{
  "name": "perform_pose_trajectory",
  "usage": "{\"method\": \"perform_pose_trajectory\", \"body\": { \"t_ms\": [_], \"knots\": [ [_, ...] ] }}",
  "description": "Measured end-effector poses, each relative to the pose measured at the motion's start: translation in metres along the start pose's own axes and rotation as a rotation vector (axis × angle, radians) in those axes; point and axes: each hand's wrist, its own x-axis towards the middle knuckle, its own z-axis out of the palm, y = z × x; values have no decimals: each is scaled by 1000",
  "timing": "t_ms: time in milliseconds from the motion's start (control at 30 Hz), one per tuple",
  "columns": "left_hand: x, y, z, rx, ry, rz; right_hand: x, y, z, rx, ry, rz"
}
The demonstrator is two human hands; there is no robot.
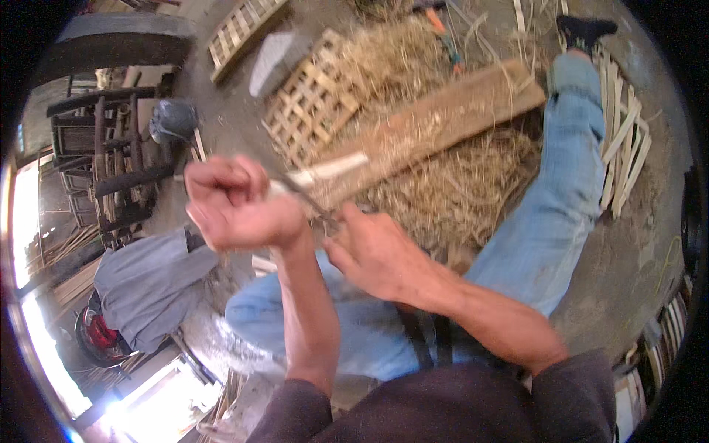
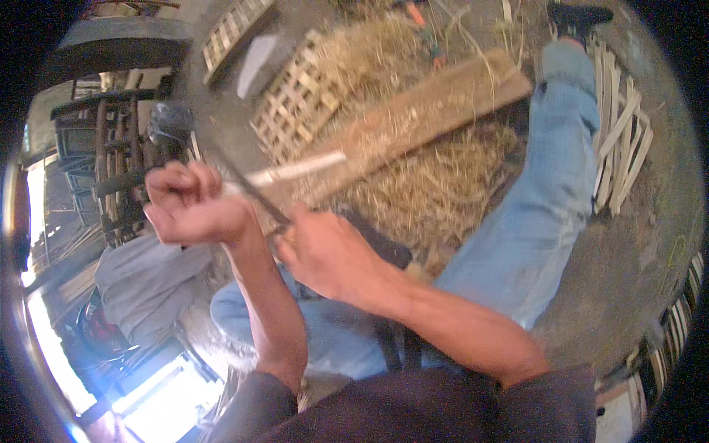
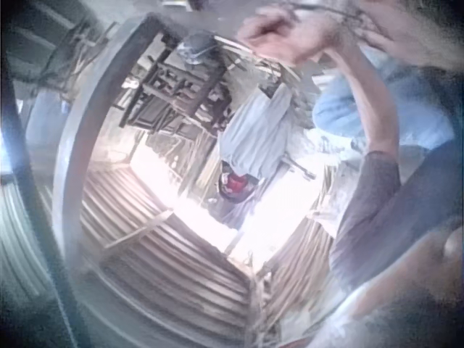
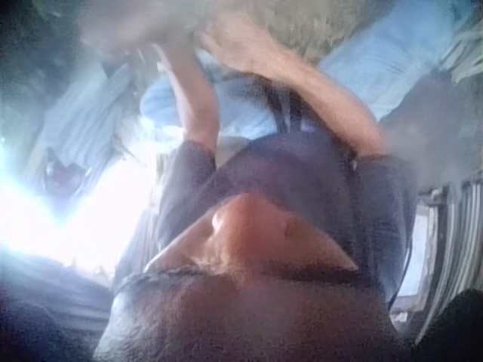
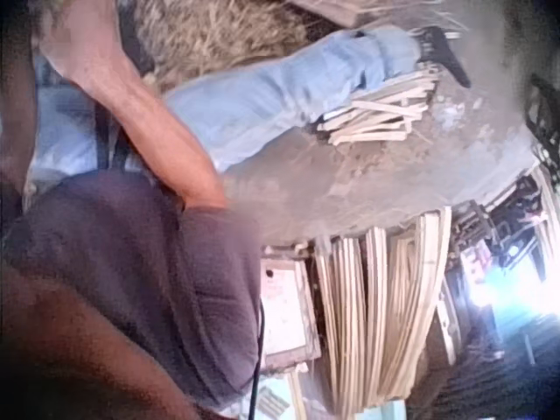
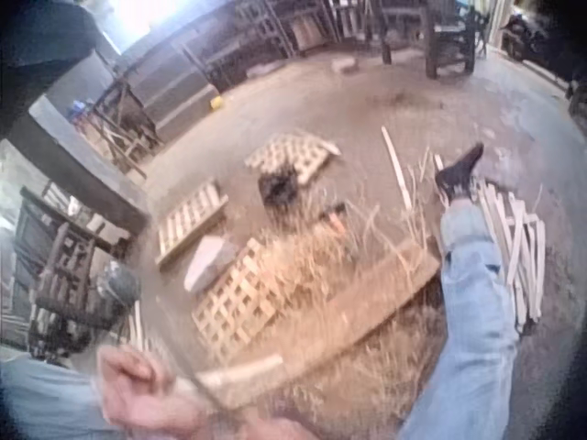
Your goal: The person sits on the floor and uses a knife to shave thin strips from a wooden stick, repeatedly turning and scraping the wood to produce fine shavings.
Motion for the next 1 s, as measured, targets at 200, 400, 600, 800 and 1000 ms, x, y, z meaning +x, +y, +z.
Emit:
{"method": "perform_pose_trajectory", "body": {
  "t_ms": [200,400,600,800,1000],
  "knots": [
    [11,-1,-4,152,58,-34,10,13,-1,-111,40,-43],
    [21,-4,-19,-35,-133,108,17,12,0,-101,67,-112],
    [22,-2,-4,-136,-69,69,-2,-6,2,-84,28,-103],
    [22,2,8,-161,-98,31,-2,-8,-2,-49,63,-172],
    [23,0,12,-69,-39,66,4,-10,-10,-133,129,-235]
  ]
}}
